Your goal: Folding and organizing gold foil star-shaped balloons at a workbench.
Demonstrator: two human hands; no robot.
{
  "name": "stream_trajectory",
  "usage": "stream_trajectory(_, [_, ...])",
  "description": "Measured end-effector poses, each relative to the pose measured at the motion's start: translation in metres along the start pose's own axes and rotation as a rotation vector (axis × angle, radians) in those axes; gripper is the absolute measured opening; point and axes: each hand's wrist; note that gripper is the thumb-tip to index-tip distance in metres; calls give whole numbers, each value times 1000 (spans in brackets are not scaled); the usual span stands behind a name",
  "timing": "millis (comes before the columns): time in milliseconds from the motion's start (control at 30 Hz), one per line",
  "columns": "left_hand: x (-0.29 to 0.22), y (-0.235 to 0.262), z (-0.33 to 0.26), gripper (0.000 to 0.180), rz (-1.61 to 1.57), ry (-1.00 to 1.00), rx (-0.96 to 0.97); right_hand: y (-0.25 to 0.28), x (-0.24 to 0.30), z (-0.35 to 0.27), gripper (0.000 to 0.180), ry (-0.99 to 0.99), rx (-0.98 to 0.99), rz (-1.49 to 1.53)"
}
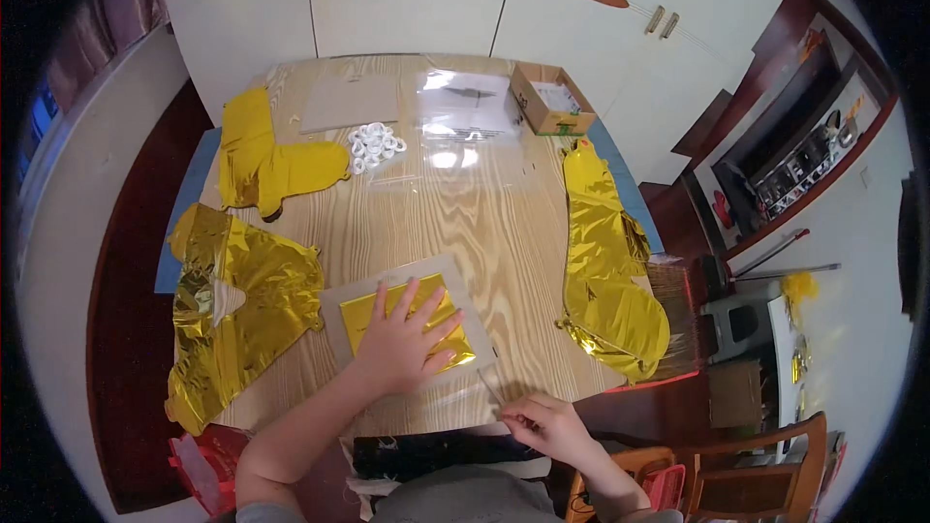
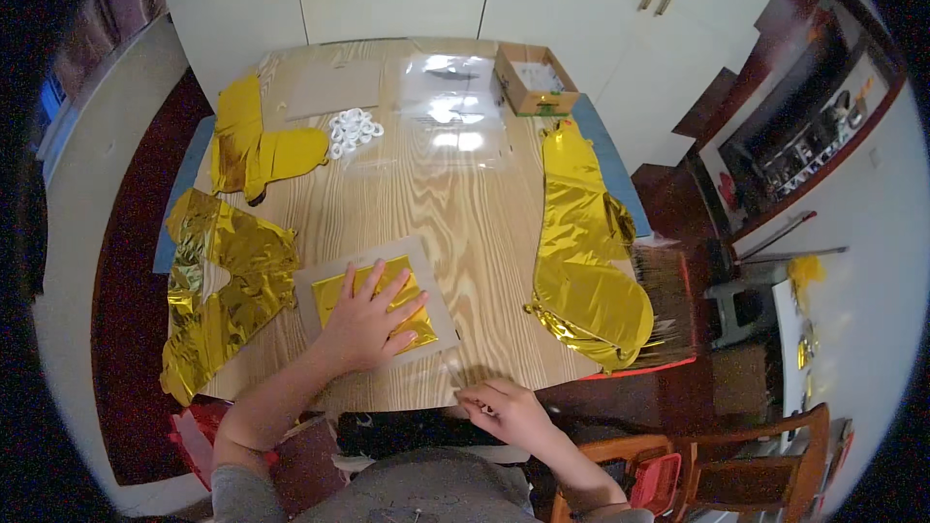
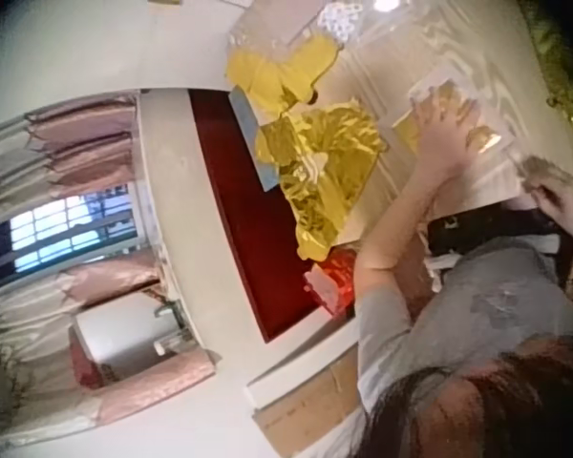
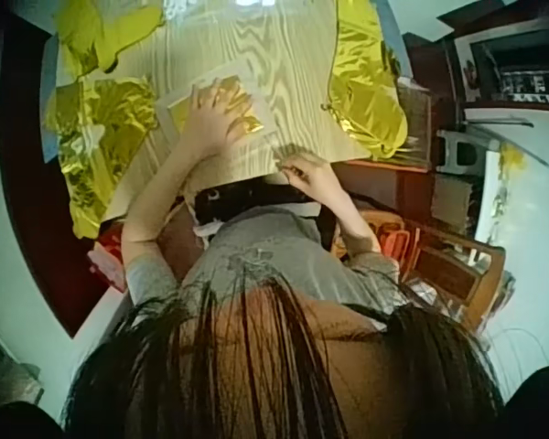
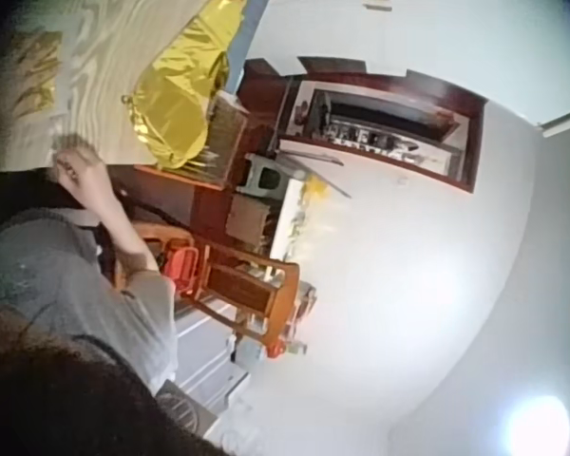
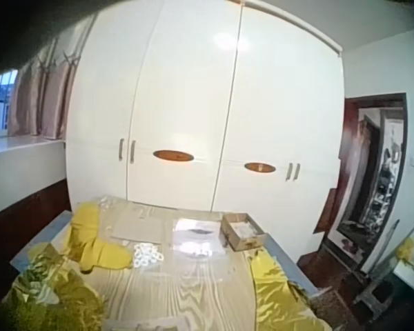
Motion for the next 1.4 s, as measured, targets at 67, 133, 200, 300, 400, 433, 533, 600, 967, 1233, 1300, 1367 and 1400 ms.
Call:
stream_trajectory(67, [0, 2, 0, 54, 2, -2, 27, -2, -2, 4, 19, 24, 0, -31])
stream_trajectory(133, [0, 1, 0, 55, 17, -4, 32, -4, -5, 8, 20, 40, 19, -75])
stream_trajectory(200, [-1, 1, 0, 55, 23, -3, 32, -7, -9, 11, 21, 95, -34, -142])
stream_trajectory(300, [-2, 2, 0, 57, 19, -2, 33, -10, -8, 20, 23, 137, -70, -236])
stream_trajectory(400, [-2, 2, 0, 61, 22, -5, 23, -10, -10, 34, 23, 209, -105, -285])
stream_trajectory(433, [-2, 1, 0, 63, 25, -6, 18, -10, -13, 39, 23, 241, -120, -294])
stream_trajectory(533, [-1, -2, -1, 67, 41, 0, -5, -7, -24, 51, 24, 224, -88, -325])
stream_trajectory(600, [-1, -2, -1, 69, 41, 0, -3, -6, -32, 59, 26, 240, -76, -350])
stream_trajectory(967, [-1, -1, 0, 68, 10, 16, -12, 11, -38, 90, 38, 422, 10, -538])
stream_trajectory(1233, [4, -13, -6, 69, -2, 16, -46, -20, -3, 76, 37, 421, 138, -478])
stream_trajectory(1300, [4, -13, -6, 69, -16, 17, -56, -52, 3, 64, 35, 521, 197, -390])
stream_trajectory(1367, [4, -12, -5, 69, -16, 14, -62, -83, 14, 63, 34, 565, 223, -335])
stream_trajectory(1400, [4, -12, -5, 68, -12, 14, -63, -97, 21, 64, 33, 560, 224, -325])
Point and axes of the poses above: each hand's wrist, its own z-axis towards the middle knuckle, its own y-axis out of the back of the hand, x = y × z, and after that the axes turned 9 degrees about z, right-handed
